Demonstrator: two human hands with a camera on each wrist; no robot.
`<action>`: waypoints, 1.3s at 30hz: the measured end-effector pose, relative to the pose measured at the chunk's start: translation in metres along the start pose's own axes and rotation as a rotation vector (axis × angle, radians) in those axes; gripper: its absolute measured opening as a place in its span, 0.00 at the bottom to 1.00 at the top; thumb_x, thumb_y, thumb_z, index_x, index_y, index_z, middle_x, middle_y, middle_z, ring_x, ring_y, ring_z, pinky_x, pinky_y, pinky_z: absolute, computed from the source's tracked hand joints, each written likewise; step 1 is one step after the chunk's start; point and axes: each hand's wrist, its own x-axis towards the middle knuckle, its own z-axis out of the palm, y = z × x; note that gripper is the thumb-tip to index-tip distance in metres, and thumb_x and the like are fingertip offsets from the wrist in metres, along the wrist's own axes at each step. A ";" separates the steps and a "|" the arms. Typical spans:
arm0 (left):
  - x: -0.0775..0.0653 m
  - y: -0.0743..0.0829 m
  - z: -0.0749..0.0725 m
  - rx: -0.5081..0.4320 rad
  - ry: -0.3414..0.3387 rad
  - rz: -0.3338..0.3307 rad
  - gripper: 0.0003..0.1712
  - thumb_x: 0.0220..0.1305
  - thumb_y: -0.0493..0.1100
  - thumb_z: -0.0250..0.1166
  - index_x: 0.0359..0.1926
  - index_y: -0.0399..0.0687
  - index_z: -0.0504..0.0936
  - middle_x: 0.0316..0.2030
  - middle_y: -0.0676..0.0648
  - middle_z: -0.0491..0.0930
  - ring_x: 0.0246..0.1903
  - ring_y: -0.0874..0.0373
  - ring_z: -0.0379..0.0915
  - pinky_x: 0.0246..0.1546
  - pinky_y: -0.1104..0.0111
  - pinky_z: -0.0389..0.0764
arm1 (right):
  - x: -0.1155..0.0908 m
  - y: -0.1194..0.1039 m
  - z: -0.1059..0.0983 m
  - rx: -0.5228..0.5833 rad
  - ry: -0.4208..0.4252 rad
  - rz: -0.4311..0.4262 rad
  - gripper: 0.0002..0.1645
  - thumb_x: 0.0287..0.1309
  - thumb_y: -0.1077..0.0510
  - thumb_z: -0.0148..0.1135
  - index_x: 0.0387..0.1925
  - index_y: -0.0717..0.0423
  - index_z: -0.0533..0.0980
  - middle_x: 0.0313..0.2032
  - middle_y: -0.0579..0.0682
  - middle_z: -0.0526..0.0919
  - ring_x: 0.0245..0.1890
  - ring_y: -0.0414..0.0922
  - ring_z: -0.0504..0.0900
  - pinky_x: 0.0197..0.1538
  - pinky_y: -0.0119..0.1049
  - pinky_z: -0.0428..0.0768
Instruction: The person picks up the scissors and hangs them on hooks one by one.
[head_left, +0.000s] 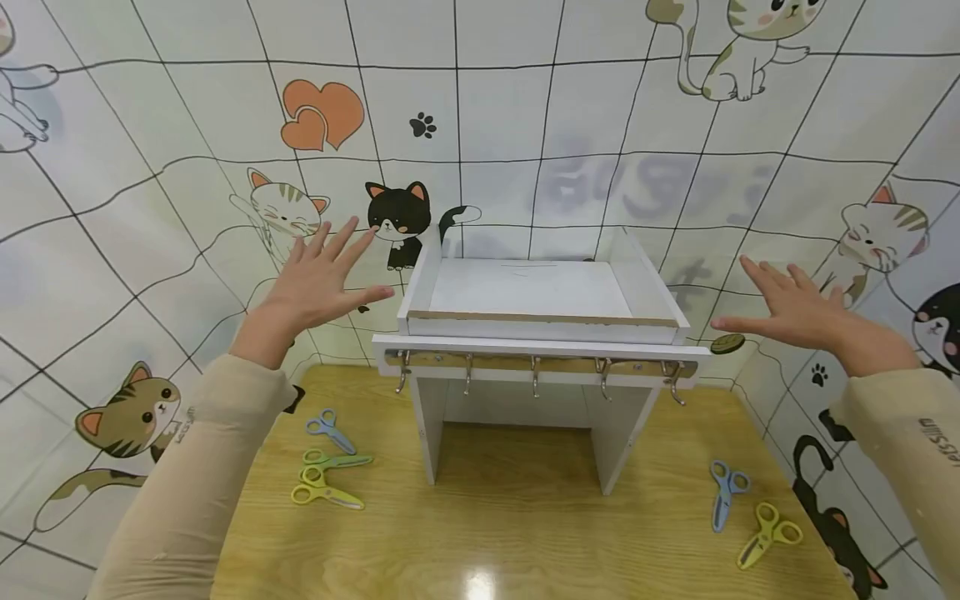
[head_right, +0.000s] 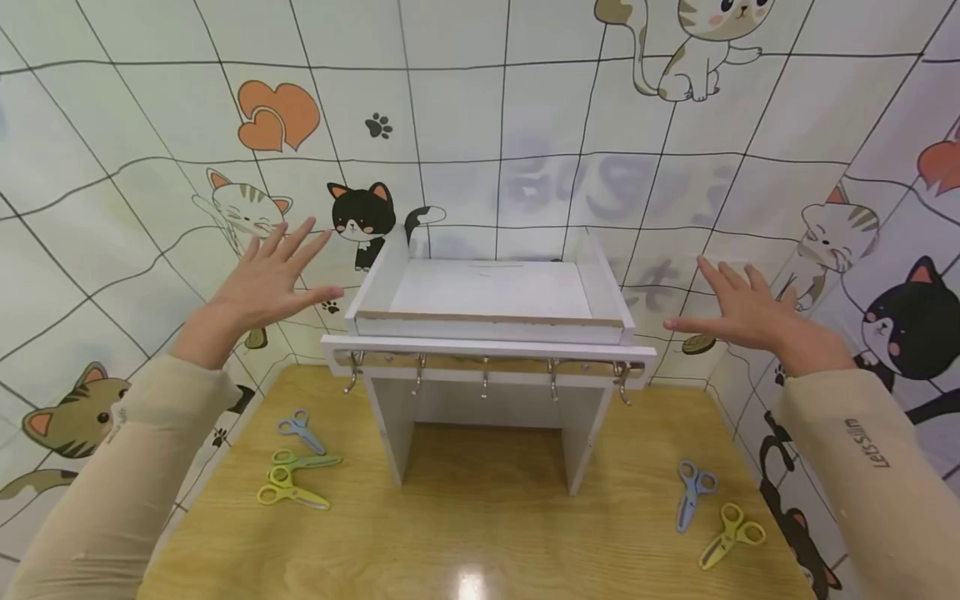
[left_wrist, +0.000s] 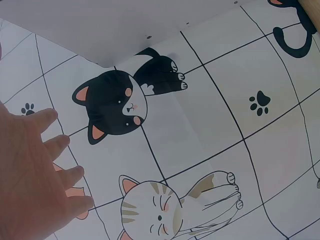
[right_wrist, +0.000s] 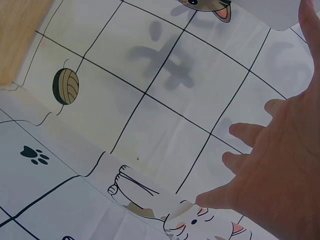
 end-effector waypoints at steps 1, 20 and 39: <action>0.000 0.002 0.000 -0.005 0.000 0.006 0.55 0.62 0.82 0.43 0.79 0.67 0.32 0.81 0.49 0.29 0.79 0.35 0.27 0.74 0.35 0.32 | -0.001 0.001 0.000 -0.002 0.001 0.001 0.70 0.59 0.24 0.54 0.77 0.49 0.21 0.75 0.73 0.28 0.72 0.78 0.25 0.56 0.86 0.26; -0.020 0.019 -0.003 -0.051 0.046 0.120 0.52 0.65 0.75 0.52 0.80 0.64 0.40 0.81 0.52 0.34 0.80 0.40 0.32 0.76 0.38 0.37 | -0.006 0.003 0.010 -0.011 0.007 0.000 0.71 0.58 0.25 0.57 0.78 0.51 0.24 0.76 0.73 0.35 0.72 0.79 0.32 0.56 0.88 0.32; -0.024 0.031 0.014 -0.267 0.157 0.390 0.45 0.63 0.61 0.67 0.77 0.61 0.59 0.76 0.50 0.59 0.77 0.46 0.52 0.77 0.48 0.51 | -0.015 0.008 0.025 0.017 -0.029 -0.004 0.70 0.58 0.27 0.60 0.78 0.49 0.25 0.76 0.72 0.37 0.72 0.79 0.33 0.57 0.87 0.30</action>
